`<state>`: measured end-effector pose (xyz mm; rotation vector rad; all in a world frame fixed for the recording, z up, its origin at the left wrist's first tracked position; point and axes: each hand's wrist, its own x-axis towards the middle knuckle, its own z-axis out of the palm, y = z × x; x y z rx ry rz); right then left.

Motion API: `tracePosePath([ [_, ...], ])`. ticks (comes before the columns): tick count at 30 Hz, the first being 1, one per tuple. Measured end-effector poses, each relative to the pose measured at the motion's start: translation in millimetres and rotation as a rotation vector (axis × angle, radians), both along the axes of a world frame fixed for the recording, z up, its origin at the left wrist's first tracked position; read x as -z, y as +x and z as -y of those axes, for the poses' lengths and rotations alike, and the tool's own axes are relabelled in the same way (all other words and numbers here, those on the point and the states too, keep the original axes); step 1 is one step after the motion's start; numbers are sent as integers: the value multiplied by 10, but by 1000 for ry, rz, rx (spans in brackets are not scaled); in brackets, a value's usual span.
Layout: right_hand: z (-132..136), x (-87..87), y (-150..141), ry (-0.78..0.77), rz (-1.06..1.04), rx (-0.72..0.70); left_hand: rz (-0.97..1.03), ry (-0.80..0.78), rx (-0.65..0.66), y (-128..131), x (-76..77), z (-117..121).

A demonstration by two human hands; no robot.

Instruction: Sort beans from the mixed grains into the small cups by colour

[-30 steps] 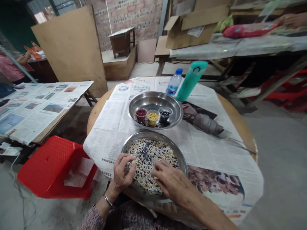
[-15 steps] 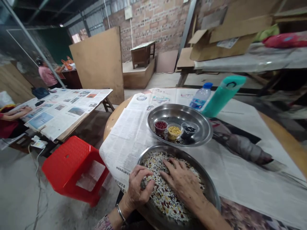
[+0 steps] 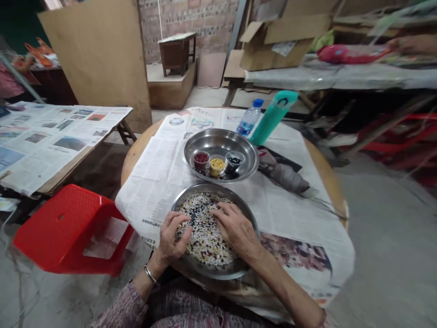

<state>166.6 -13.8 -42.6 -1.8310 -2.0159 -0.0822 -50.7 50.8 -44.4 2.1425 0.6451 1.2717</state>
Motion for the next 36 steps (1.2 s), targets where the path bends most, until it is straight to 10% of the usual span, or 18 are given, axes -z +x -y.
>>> tracePosePath([
  [5, 32, 124, -5, -1, 110, 143, 4, 14, -9, -7, -44, 20],
  [18, 451, -50, -76, -91, -21, -455, 25, 63, -59, 26, 30, 32],
  [29, -284, -96, -245, -58, 15, 13, -19, 6, -25, 9, -16, -5],
  [36, -169, -149, -590, -212, -81, -315, -42, -2, -58, -13, -5, -1],
])
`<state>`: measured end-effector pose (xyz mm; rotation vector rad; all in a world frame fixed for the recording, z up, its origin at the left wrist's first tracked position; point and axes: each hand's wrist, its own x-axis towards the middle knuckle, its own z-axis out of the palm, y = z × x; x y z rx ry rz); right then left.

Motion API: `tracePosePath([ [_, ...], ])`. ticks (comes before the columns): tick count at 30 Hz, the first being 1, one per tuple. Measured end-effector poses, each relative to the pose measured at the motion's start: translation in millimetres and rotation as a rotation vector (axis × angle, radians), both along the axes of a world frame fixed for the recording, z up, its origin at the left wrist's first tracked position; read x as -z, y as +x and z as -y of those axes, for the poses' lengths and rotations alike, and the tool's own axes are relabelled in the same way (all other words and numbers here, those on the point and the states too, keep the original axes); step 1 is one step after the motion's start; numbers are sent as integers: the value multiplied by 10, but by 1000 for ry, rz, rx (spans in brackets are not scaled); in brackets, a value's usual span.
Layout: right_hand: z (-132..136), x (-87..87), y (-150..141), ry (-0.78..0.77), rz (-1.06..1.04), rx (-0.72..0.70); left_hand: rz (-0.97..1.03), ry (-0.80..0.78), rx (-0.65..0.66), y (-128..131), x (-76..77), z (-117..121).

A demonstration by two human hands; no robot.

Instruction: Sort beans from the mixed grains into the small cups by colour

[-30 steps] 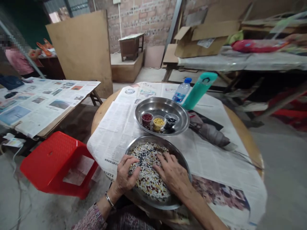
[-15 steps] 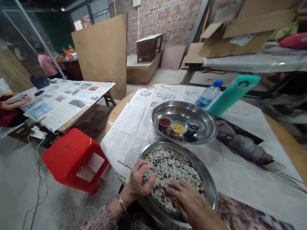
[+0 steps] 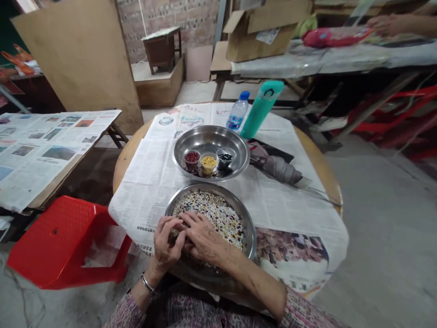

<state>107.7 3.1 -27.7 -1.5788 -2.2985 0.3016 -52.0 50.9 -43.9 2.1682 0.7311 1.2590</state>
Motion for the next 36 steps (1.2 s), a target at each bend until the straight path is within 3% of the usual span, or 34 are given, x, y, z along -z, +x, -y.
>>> tracePosePath([
  [2, 85, -8, 81, -9, -5, -71, -21, 8, 3, -1, -12, 0],
  [4, 126, -5, 251, 26, 17, -31, -32, 18, 15, 5, -26, -6],
  [9, 127, 8, 652, 150, 5, 321, -91, 66, 47, 19, -126, -39],
  [12, 245, -19, 706, 101, 38, 382, -395, 83, 156, 13, -268, -36],
  [15, 461, -10, 667, 30, 128, 386, -759, 117, 168, 4, -384, 11],
  [18, 620, 121, 602, 20, 166, 439, -922, 128, 171, 24, -386, 65],
  [22, 531, 356, 508, 108, -24, 428, -872, 43, 366, 191, -266, 77],
  [24, 392, 365, 460, 135, -151, 436, -760, -19, 403, 333, -226, 41],
  [28, 203, 152, 440, 223, -305, 516, -595, -19, 273, 588, -282, -150],
  [31, 259, 44, 509, 261, -252, 594, -679, 104, 193, 698, -365, -348],
  [36, 475, 205, 581, 260, -219, 646, -836, 141, 187, 858, -342, -523],
])
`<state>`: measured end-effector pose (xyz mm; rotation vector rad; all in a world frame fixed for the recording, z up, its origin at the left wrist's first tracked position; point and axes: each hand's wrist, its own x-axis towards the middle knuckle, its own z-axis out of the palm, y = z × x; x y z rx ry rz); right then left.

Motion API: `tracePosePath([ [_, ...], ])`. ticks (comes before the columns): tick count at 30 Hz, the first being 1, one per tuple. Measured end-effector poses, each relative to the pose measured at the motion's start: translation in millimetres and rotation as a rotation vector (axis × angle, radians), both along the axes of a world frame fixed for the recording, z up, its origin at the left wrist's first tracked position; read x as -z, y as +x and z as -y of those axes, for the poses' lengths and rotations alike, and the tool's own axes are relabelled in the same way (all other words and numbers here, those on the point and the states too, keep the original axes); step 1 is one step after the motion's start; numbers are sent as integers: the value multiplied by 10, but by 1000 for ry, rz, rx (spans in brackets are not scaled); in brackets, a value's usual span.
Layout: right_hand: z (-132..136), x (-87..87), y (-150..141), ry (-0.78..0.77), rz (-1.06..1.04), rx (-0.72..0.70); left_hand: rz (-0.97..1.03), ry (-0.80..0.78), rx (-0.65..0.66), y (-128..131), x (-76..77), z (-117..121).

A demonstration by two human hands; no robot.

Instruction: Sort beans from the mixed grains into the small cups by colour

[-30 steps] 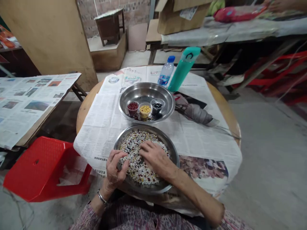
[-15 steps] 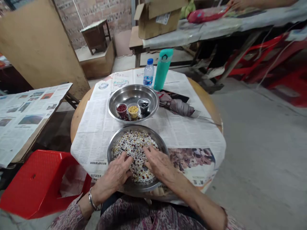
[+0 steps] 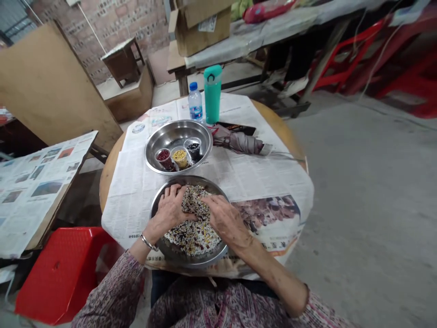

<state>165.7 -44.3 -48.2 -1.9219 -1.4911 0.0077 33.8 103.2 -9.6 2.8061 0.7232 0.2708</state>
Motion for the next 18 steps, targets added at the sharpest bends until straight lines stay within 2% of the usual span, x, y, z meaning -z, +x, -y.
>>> tracePosePath([
  [3, 38, 89, -15, 90, -23, 54, 40, -104, 101, 87, 58, -7],
  [6, 29, 88, -39, 182, -68, 90, 103, -206, 251, 85, 79, 36],
  [9, 23, 61, -50, 204, -94, 89, 83, -259, 290, -45, 54, 161],
  [13, 28, 63, -55, 191, -119, 95, 25, -299, 303, -329, -60, 444],
  [18, 28, 70, -74, 165, -88, 93, -93, -224, 413, -506, -173, 708],
])
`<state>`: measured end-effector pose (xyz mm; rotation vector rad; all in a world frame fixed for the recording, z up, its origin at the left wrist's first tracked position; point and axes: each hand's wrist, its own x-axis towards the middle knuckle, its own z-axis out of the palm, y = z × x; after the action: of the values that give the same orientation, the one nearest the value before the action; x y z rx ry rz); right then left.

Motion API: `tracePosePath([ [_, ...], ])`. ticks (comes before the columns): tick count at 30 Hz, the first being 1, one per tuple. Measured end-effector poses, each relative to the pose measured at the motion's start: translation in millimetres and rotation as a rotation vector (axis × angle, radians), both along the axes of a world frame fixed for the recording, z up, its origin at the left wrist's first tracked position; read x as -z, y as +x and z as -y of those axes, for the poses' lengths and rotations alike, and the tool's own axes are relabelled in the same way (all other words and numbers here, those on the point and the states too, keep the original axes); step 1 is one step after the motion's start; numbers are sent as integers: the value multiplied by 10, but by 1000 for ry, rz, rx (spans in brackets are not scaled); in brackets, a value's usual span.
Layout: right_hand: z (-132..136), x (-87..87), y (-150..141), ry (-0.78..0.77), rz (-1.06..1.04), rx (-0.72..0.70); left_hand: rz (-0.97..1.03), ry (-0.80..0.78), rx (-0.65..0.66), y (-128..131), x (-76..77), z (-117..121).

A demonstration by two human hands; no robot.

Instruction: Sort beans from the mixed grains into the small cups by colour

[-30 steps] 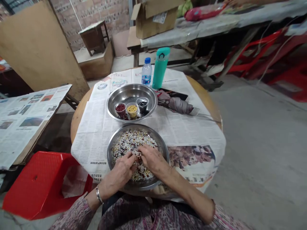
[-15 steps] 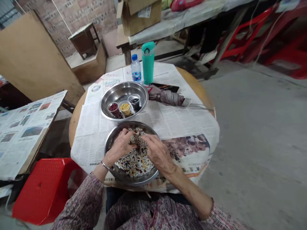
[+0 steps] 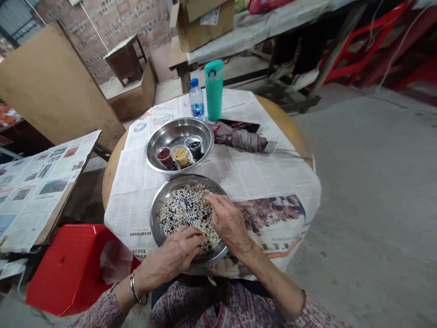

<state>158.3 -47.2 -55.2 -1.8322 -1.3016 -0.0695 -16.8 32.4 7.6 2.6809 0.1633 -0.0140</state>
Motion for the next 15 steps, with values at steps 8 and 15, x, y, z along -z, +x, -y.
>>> tracePosePath([
  [8, -66, -60, 41, -119, 259, -179, -66, 298, -60, 156, 80, -135],
  [15, -215, -12, -162, -216, 497, -342, -12, 230, -435, -120, 128, -141],
])
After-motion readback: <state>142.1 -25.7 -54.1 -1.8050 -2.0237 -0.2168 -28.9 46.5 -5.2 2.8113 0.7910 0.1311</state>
